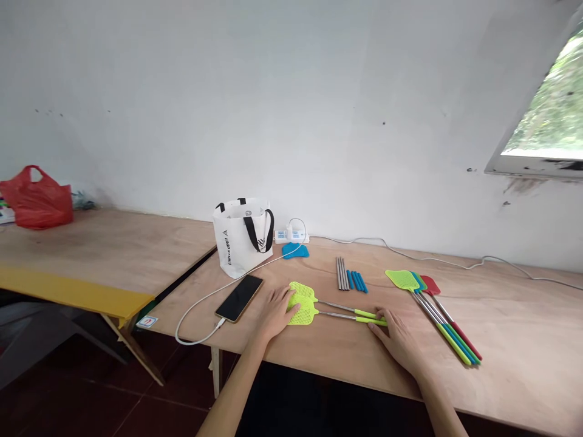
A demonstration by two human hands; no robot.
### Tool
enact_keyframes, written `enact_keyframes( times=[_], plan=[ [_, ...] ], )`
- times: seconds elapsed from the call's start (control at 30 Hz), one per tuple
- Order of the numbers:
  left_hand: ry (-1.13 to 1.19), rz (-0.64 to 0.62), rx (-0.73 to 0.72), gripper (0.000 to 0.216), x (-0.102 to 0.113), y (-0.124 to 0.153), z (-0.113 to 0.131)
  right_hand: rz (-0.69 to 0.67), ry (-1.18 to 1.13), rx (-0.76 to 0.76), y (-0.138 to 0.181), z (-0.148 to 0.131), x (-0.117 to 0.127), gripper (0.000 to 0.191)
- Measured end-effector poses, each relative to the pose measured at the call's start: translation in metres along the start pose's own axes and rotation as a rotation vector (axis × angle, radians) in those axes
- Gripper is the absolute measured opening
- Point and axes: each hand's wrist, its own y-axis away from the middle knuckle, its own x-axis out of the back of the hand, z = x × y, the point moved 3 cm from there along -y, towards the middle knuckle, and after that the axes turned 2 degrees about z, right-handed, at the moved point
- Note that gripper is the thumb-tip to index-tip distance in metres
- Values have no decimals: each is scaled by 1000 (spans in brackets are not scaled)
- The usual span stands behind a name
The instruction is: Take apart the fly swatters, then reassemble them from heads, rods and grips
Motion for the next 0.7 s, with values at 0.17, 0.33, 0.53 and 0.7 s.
enact_keyframes(
  times=[0.17,0.33,0.53,0.7],
  plan=[
    [9,-2,4,46,0,-1,0,29,55,35,1,-5,-2,23],
    [29,-49,17,47,1,-4,-3,27,68,69,3,-5,-3,24],
    [58,-37,30,45,-1,-4,-8,-47,14,58,4,-6,6,27],
    [46,-83,15,50,-7,-5,-11,-59,7,76,4,-12,10,30]
  ],
)
